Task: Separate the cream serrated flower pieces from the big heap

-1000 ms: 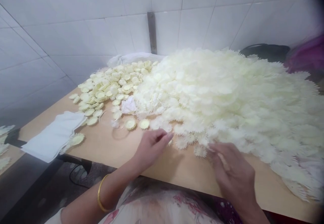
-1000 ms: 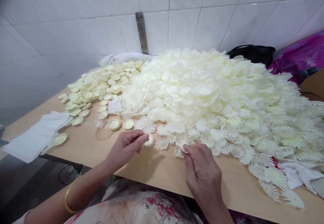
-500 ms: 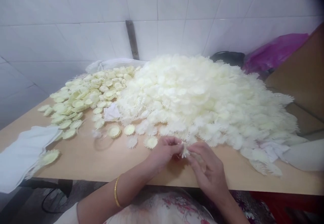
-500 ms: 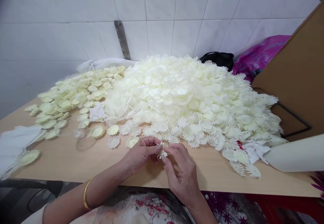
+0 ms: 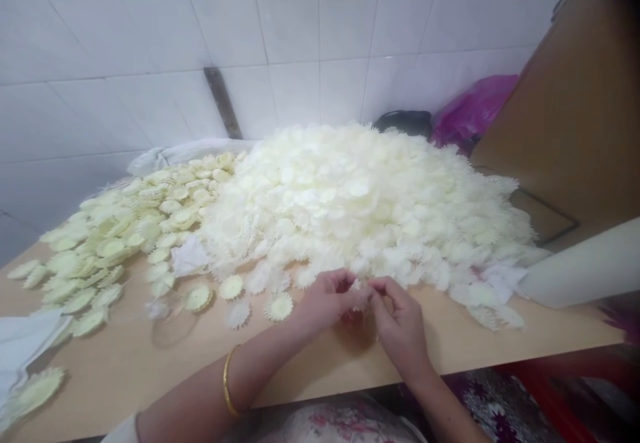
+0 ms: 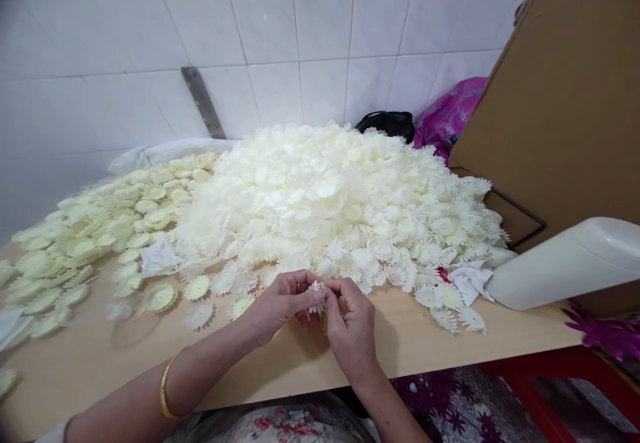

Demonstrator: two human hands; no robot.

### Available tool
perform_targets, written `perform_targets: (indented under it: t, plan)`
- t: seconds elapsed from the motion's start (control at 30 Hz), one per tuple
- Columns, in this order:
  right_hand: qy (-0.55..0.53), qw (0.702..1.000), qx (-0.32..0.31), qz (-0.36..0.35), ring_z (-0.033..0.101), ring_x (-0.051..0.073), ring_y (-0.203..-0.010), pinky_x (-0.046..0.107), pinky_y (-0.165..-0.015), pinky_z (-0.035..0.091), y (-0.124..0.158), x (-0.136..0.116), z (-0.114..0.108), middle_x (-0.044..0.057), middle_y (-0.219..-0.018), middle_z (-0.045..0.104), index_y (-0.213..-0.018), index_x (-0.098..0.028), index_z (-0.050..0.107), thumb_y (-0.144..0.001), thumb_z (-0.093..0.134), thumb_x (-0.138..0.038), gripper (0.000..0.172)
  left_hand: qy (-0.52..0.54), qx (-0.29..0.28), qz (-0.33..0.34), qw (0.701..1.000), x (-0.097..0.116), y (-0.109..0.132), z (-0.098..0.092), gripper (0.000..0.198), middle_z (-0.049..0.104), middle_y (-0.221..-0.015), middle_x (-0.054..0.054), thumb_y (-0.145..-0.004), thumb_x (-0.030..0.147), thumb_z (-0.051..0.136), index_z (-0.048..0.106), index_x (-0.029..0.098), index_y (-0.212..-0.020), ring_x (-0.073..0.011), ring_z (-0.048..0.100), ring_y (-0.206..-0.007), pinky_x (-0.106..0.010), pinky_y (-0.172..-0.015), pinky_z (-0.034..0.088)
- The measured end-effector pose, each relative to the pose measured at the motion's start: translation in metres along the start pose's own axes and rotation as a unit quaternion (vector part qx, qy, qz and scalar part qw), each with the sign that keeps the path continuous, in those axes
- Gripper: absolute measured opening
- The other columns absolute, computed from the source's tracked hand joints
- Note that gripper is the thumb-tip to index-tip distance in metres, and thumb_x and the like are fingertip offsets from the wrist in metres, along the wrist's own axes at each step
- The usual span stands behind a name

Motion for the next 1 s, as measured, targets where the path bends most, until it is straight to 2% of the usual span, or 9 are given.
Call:
perform_targets:
  t: [0.13,0.23,0.33,0.47,0.57,0.77,0.87,1.0]
  plan:
    - [-0.005,1.000,0.010,-0.021,0.050,0.013,-0.061,0.023,-0.056,0.039,-0.002,-0.003,0.005,0.001,-0.065,0.054,-0.070,-0.018,0.053,-0.083,0.045,-0.029,0.019,0.045,0.040,0.006,0.998,-0.001,-0.001,-0.008,0.023,0.053,-0.051,0.000,-0.068,0.036,0.062,0.057,0.013,-0.072,-0.0098,0.050,-0.047,-0.022,-0.047,0.040]
    - [-0.028,1.000,0.011,-0.004,0.049,0.013,-0.057,0.022,-0.052,0.039,-0.002,0.001,0.010,0.000,-0.062,0.053,-0.071,-0.018,0.053,-0.083,0.045,-0.030,0.019,0.060,0.053,0.008,0.997,-0.005,0.000,-0.015,0.025,0.053,-0.051,0.001,-0.064,0.034,0.066,0.058,0.013,-0.074,-0.0097,0.049,-0.046,-0.023,-0.047,0.041]
    - [-0.055,0.998,0.017,0.016,0.050,0.012,-0.054,0.021,-0.049,0.040,-0.002,0.004,0.014,-0.001,-0.059,0.053,-0.071,-0.018,0.052,-0.082,0.046,-0.031,0.018,0.069,0.049,-0.001,0.996,-0.009,0.001,-0.017,0.028,0.052,-0.051,0.002,-0.061,0.035,0.069,0.059,0.013,-0.076,-0.0106,0.051,-0.047,-0.024,-0.049,0.041]
    - [-0.081,0.997,0.011,0.015,0.054,0.013,-0.058,0.022,-0.051,0.043,-0.002,0.003,0.018,0.001,-0.067,0.058,-0.082,-0.018,0.053,-0.083,0.047,-0.031,0.014,0.071,0.038,0.011,0.997,-0.010,0.002,-0.016,0.026,0.052,-0.049,0.000,-0.066,0.037,0.064,0.056,0.012,-0.063,-0.0096,0.049,-0.046,-0.022,-0.048,0.038]
    - [-0.046,0.998,0.036,-0.007,0.055,0.015,-0.067,0.024,-0.058,0.045,0.000,0.001,0.014,0.003,-0.077,0.059,-0.089,-0.018,0.054,-0.083,0.047,-0.029,0.014,0.065,0.062,0.025,0.996,-0.007,0.003,-0.020,0.026,0.051,-0.048,0.001,-0.068,0.036,0.062,0.053,0.013,-0.060,-0.0083,0.046,-0.042,-0.022,-0.045,0.036]
    - [-0.007,0.995,0.054,-0.084,0.054,0.016,-0.076,0.027,-0.067,0.043,0.003,-0.011,0.011,0.004,-0.079,0.057,-0.087,-0.018,0.055,-0.084,0.044,-0.022,0.012,0.070,0.090,0.035,0.993,-0.001,0.005,-0.025,0.031,0.048,-0.043,0.003,-0.065,0.036,0.064,0.043,0.015,-0.054,-0.0069,0.041,-0.037,-0.020,-0.040,0.031]
    - [-0.020,0.994,0.026,-0.101,0.054,0.017,-0.077,0.027,-0.067,0.043,0.003,-0.014,0.015,0.004,-0.080,0.056,-0.087,-0.019,0.056,-0.083,0.045,-0.020,0.011,0.080,0.099,0.030,0.991,-0.002,0.005,-0.027,0.034,0.046,-0.041,0.005,-0.064,0.036,0.066,0.041,0.016,-0.053,-0.0056,0.039,-0.035,-0.019,-0.038,0.028]
    - [-0.071,0.993,-0.042,-0.086,0.054,0.016,-0.075,0.026,-0.065,0.042,0.002,-0.012,0.023,0.003,-0.079,0.056,-0.087,-0.019,0.056,-0.083,0.046,-0.021,0.011,0.098,0.095,0.012,0.991,-0.008,0.005,-0.027,0.038,0.043,-0.038,0.006,-0.061,0.036,0.069,0.038,0.016,-0.051,-0.0047,0.037,-0.034,-0.017,-0.036,0.023]
Point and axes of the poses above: each hand's wrist, its own y-axis away from the middle knuckle, its own z-axis out of the palm, x = y × z, the point moved 8 cm from there along -y, towards the middle knuckle
